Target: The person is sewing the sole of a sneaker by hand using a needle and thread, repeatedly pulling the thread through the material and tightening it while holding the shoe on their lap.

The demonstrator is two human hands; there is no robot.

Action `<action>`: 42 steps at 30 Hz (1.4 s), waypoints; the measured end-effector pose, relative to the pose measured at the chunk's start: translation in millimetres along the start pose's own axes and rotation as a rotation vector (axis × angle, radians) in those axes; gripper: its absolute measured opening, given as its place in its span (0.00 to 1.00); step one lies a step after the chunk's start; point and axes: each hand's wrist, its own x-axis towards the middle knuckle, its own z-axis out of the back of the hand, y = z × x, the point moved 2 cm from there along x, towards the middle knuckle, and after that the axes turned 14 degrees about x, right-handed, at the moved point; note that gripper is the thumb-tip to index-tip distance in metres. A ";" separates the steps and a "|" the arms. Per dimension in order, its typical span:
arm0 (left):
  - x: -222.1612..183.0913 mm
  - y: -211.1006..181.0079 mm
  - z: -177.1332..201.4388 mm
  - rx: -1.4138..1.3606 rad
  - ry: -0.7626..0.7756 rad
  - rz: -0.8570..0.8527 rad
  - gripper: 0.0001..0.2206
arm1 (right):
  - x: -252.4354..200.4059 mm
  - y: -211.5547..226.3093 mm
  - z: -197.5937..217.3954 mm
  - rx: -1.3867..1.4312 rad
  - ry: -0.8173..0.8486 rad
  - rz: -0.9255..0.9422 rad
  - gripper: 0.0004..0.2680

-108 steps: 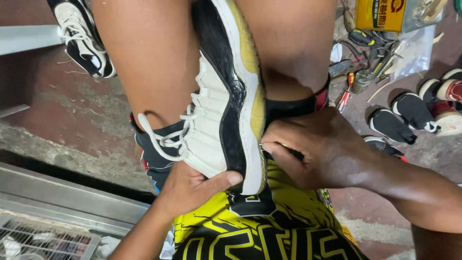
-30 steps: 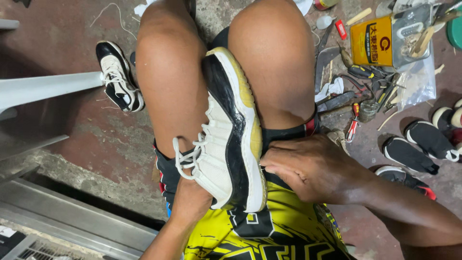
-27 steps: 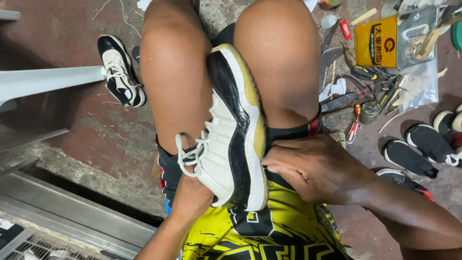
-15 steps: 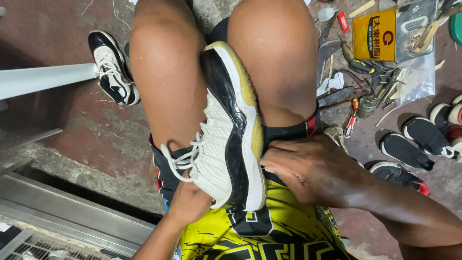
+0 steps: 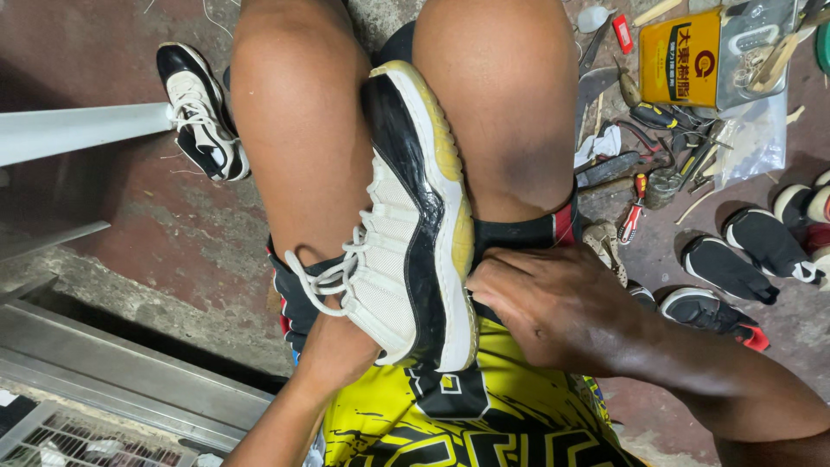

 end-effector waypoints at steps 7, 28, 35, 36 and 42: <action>-1.5 -20.5 18.4 -0.380 0.046 0.192 0.19 | -6.5 14.7 0.6 -0.213 -0.080 -0.030 0.03; -3.2 -20.6 20.9 -0.555 0.027 0.145 0.15 | -11.6 -31.4 9.6 -0.460 0.098 -0.533 0.25; -30.8 -3.8 16.4 -0.489 0.105 0.397 0.09 | -44.6 -47.4 35.2 -0.378 -0.291 -0.181 0.21; -36.6 -3.4 17.5 -0.433 0.158 0.500 0.07 | -48.3 -46.0 39.9 -0.380 -0.319 -0.137 0.20; -41.1 -70.3 69.0 0.008 -0.705 0.397 0.06 | -47.2 -36.5 28.1 -0.193 -0.367 -0.145 0.20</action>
